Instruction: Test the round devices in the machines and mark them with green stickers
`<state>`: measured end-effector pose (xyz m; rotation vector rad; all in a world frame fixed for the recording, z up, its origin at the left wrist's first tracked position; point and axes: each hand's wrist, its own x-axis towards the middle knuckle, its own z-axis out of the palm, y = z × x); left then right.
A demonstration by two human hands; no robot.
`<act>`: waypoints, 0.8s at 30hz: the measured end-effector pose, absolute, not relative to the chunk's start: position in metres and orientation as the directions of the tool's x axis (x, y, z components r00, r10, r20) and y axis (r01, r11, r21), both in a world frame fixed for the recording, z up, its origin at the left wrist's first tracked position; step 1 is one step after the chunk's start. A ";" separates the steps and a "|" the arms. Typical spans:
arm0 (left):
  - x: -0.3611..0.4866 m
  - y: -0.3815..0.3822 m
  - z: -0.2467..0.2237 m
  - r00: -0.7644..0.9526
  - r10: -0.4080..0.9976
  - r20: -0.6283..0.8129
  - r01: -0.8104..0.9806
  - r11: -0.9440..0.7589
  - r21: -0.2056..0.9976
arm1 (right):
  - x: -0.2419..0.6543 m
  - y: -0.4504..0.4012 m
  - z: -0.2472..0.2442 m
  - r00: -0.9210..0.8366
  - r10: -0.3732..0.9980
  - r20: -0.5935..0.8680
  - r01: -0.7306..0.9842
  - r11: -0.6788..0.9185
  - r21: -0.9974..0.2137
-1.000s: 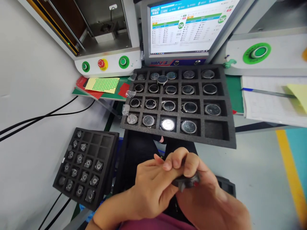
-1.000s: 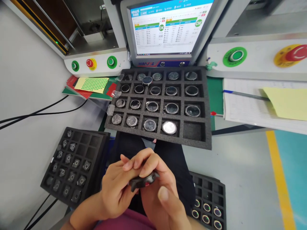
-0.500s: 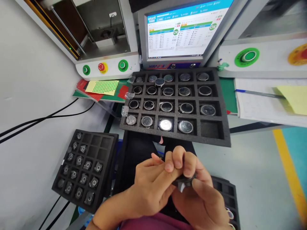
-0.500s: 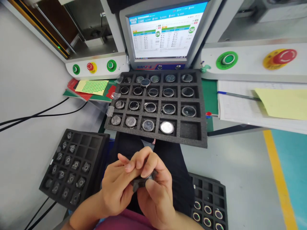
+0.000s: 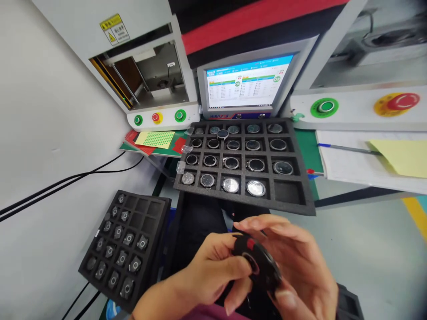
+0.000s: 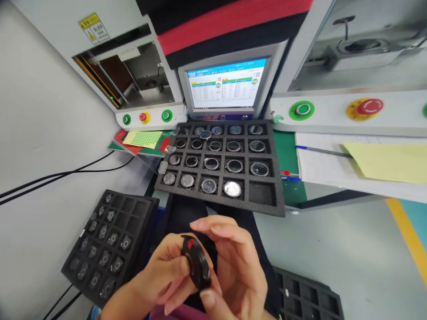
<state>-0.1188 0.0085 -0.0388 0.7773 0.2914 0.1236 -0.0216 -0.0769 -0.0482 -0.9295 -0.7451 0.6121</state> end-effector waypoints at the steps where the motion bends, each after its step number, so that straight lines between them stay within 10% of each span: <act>1: -0.118 0.007 -0.038 0.950 0.192 -0.245 0.023 0.741 0.671 | -0.020 -0.080 -0.045 0.585 0.746 0.317 -0.103 0.456 -0.884; 24: -0.110 0.014 -0.001 0.966 0.103 -0.239 0.089 0.732 0.675 | -0.028 -0.075 -0.023 0.686 0.506 0.524 0.059 0.678 -0.733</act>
